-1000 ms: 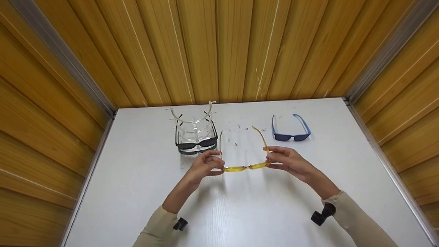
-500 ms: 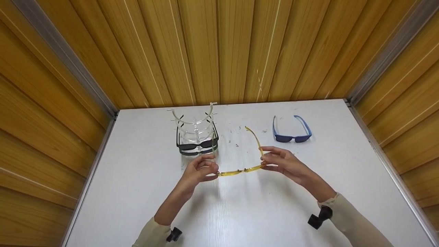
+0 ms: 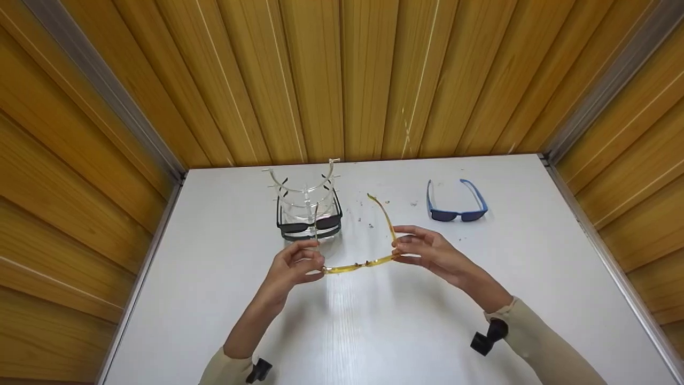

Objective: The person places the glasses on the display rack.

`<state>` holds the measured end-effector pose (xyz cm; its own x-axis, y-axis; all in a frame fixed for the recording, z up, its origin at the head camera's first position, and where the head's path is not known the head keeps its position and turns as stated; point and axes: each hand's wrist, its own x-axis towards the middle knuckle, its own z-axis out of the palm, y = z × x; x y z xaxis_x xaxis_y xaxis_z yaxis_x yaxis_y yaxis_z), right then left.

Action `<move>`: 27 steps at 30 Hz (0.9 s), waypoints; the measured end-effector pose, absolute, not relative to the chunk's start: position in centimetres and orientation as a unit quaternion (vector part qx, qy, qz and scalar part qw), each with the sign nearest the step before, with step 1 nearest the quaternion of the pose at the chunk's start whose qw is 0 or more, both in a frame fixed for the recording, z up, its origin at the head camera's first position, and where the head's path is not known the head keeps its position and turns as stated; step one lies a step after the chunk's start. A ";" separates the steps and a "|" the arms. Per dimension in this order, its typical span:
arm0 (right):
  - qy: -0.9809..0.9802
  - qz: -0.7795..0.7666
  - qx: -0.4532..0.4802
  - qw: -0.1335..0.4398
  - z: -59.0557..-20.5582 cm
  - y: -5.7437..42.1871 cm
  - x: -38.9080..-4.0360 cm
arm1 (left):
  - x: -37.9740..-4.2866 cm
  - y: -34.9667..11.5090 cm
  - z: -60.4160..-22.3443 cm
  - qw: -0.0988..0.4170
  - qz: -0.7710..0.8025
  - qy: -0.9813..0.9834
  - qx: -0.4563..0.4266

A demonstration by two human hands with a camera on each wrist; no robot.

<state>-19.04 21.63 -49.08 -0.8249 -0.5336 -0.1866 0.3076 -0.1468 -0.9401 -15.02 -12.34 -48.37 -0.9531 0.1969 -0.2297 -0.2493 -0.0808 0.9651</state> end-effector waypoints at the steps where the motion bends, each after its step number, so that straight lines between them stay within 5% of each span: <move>1: 0.589 -0.752 -0.096 0.280 -49.0 21.5 -19.1 | -14.9 -12.5 -48.3 0.150 0.735 0.661 -0.022; 27: 0.592 -0.755 -0.093 0.266 -47.9 16.7 -21.2 | -15.5 -15.7 -47.4 0.102 0.731 0.672 -0.064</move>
<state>-21.20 16.69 -47.86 -0.8414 -0.5119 -0.1735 0.2911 -0.1587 -0.9434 -15.50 -15.72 -47.38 -0.9712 0.0630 -0.2296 -0.2341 -0.0758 0.9693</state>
